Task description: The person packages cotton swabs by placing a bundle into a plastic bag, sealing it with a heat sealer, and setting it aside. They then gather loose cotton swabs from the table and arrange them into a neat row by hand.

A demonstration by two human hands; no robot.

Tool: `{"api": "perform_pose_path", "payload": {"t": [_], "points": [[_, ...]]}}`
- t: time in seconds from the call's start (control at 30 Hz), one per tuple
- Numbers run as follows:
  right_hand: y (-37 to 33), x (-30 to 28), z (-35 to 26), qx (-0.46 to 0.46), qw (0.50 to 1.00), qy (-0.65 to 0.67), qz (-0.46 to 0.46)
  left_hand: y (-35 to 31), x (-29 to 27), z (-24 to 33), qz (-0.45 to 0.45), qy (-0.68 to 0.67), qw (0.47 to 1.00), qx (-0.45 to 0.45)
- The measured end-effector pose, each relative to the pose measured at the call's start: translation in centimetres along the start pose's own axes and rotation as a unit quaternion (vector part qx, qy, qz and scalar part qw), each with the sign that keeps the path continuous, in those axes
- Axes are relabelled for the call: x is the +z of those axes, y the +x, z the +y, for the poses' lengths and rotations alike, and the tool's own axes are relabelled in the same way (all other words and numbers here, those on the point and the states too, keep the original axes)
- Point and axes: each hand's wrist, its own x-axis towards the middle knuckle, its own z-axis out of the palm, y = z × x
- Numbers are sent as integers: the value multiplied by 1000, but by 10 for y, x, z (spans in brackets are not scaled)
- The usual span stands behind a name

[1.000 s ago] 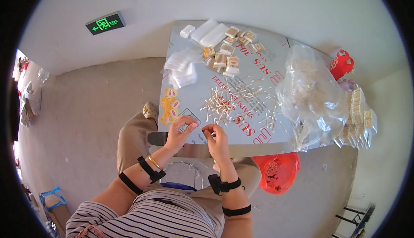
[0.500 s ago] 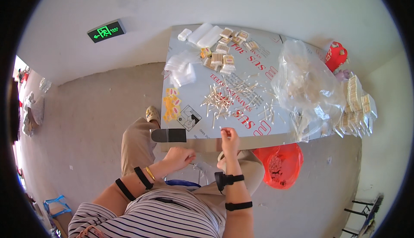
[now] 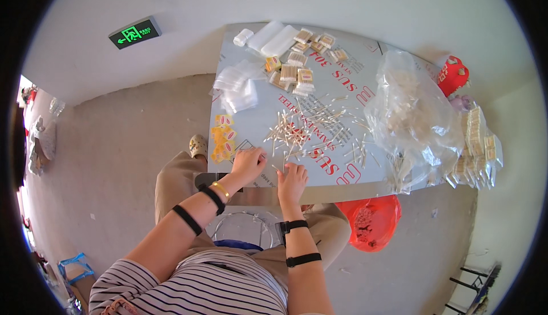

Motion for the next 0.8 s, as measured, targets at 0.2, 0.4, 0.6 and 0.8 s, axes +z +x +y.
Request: {"api": "perform_pose_path", "payload": {"t": [0.2,0.4,0.6,0.8], "points": [[1,2,16,-25,998,33,-45,39,20,24,72,60,994,-50],[5,-6,12,-70,994,43,-65,12,8,-13,54,55,997,-14],[40,3,-15,-170,975,106,-101,-11,-7,-24,49,10,997,59],[95,-2,-16,-252,964,18,-89,-28,-6,-14,97,8,988,118]]}}
